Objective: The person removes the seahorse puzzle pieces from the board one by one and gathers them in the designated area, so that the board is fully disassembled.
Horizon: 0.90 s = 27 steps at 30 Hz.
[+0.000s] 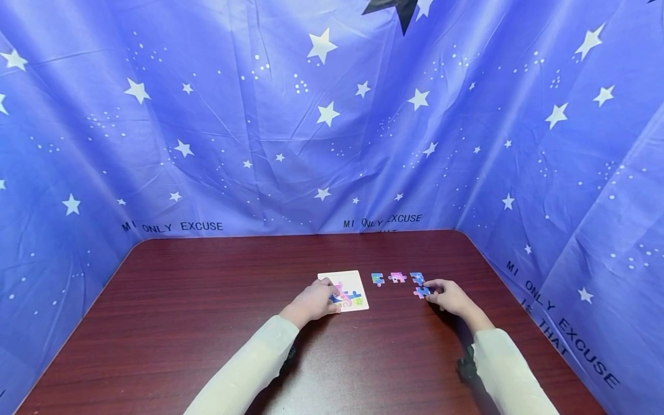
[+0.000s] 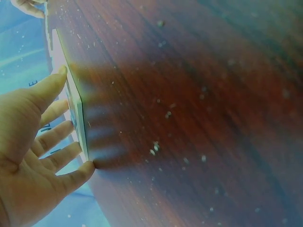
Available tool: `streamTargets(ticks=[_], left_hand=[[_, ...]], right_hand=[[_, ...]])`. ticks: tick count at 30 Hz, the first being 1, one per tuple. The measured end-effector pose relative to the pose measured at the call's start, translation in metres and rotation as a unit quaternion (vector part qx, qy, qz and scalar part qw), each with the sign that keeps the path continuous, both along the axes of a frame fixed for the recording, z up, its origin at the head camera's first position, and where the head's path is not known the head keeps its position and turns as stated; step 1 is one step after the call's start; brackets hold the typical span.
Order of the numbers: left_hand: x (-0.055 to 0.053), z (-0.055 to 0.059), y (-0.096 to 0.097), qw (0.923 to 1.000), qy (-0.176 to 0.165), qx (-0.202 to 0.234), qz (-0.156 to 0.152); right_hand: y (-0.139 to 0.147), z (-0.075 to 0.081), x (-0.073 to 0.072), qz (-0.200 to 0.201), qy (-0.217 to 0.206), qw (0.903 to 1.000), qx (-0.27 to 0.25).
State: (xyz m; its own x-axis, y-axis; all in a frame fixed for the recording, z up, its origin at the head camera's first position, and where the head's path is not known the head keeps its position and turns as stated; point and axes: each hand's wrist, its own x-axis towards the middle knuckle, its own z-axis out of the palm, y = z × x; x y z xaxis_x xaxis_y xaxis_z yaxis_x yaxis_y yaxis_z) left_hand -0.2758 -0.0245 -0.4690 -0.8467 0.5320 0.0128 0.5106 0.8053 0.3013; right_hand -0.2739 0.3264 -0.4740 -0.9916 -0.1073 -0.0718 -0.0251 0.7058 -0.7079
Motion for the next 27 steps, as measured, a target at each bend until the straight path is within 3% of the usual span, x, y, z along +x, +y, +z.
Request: streamTargets(ticks=[27], left_hand=[[-0.0005,-0.0037,-0.0003,1.0,0.004,0.004,-0.002]], right_hand=[[0.0016,-0.0042,0.0001,-0.021,-0.007,0.9995,-0.022]])
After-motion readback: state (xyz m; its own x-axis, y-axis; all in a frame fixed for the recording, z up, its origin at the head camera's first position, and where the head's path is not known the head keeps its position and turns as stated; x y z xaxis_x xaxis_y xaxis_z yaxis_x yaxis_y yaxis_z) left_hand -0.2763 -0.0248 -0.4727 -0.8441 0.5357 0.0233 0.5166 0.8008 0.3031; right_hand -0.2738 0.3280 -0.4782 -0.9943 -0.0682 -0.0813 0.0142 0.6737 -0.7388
